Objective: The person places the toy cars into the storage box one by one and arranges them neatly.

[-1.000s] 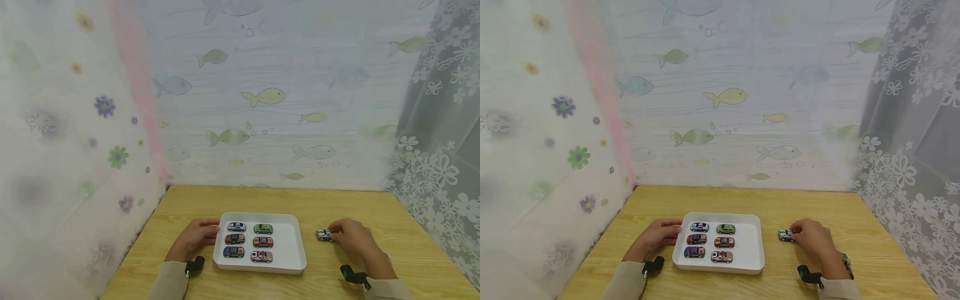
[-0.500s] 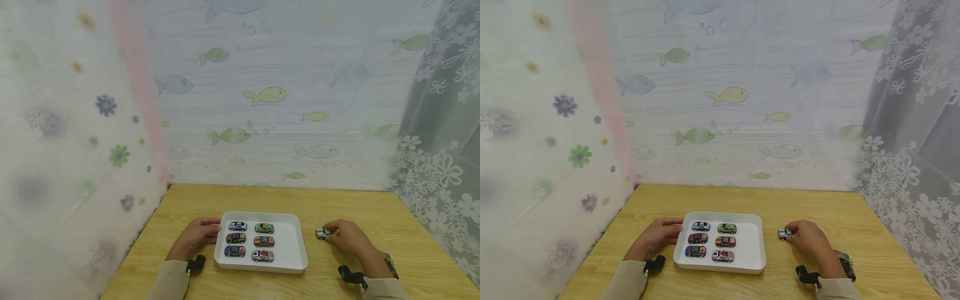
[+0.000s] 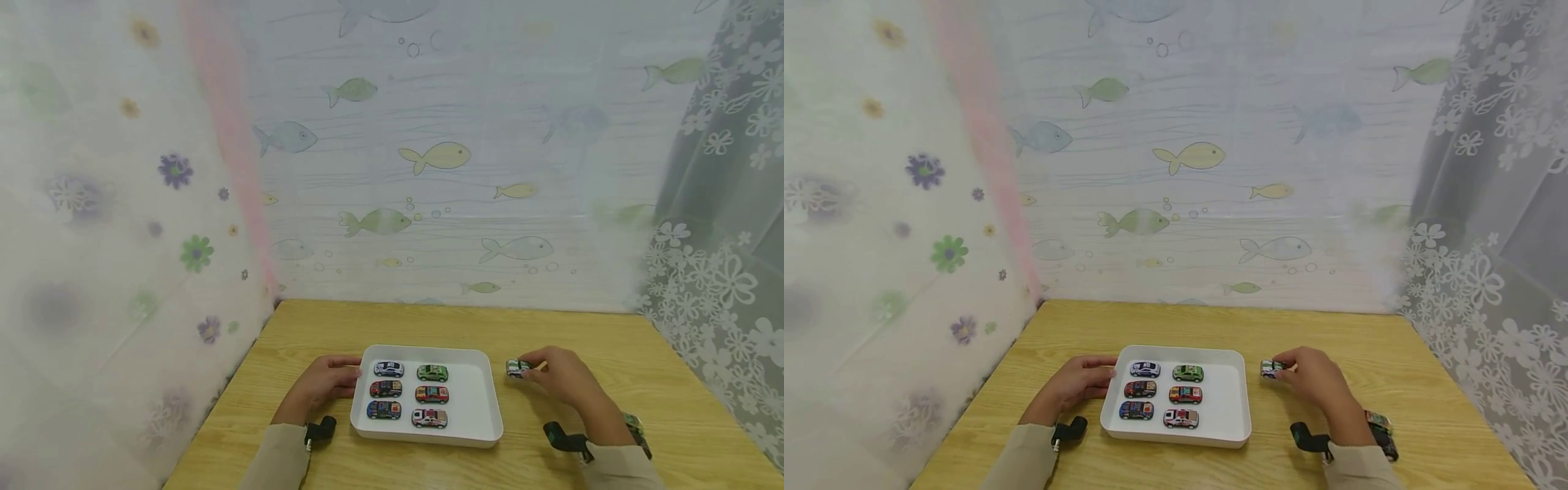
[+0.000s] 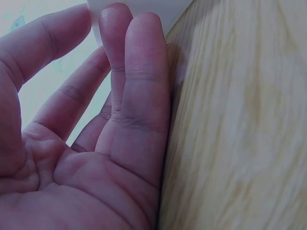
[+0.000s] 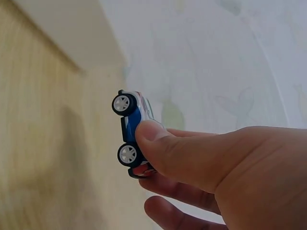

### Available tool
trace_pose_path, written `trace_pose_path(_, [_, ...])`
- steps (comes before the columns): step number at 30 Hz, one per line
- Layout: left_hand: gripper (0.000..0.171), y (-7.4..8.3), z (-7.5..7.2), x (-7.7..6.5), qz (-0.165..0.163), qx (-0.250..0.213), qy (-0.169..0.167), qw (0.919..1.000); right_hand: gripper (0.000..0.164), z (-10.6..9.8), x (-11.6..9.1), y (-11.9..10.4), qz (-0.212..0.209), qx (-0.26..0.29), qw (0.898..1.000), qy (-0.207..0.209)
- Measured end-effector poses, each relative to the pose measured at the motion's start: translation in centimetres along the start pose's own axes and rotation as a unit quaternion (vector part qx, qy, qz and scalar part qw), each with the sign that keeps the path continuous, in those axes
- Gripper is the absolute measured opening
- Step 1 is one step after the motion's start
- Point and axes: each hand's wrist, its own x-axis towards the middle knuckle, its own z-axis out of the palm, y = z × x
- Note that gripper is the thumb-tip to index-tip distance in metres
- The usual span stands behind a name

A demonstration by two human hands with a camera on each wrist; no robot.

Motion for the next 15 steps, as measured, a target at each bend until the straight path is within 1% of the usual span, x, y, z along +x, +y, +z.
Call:
trace_pose_path(4, [0.048, 0.0, 0.0, 0.1, 0.001, 0.0, -0.002, 1.0, 0.028, -0.1, 0.3, -1.4, -0.01, -0.005, 1.0, 0.014])
trace_pose_path(8, [0.048, 0.0, 0.0, 0.0, 0.0, 0.001, -0.003, 1.0, 0.027, 0.2, 0.6, -2.7, -0.024, -0.016, 0.999, 0.024])
trace_pose_path(15, [0.047, 0.3, 0.1, -0.3, -0.002, 0.004, 0.001, 1.0, 0.025, 0.8, 1.4, -4.6, -0.031, -0.009, 0.999, 0.031])
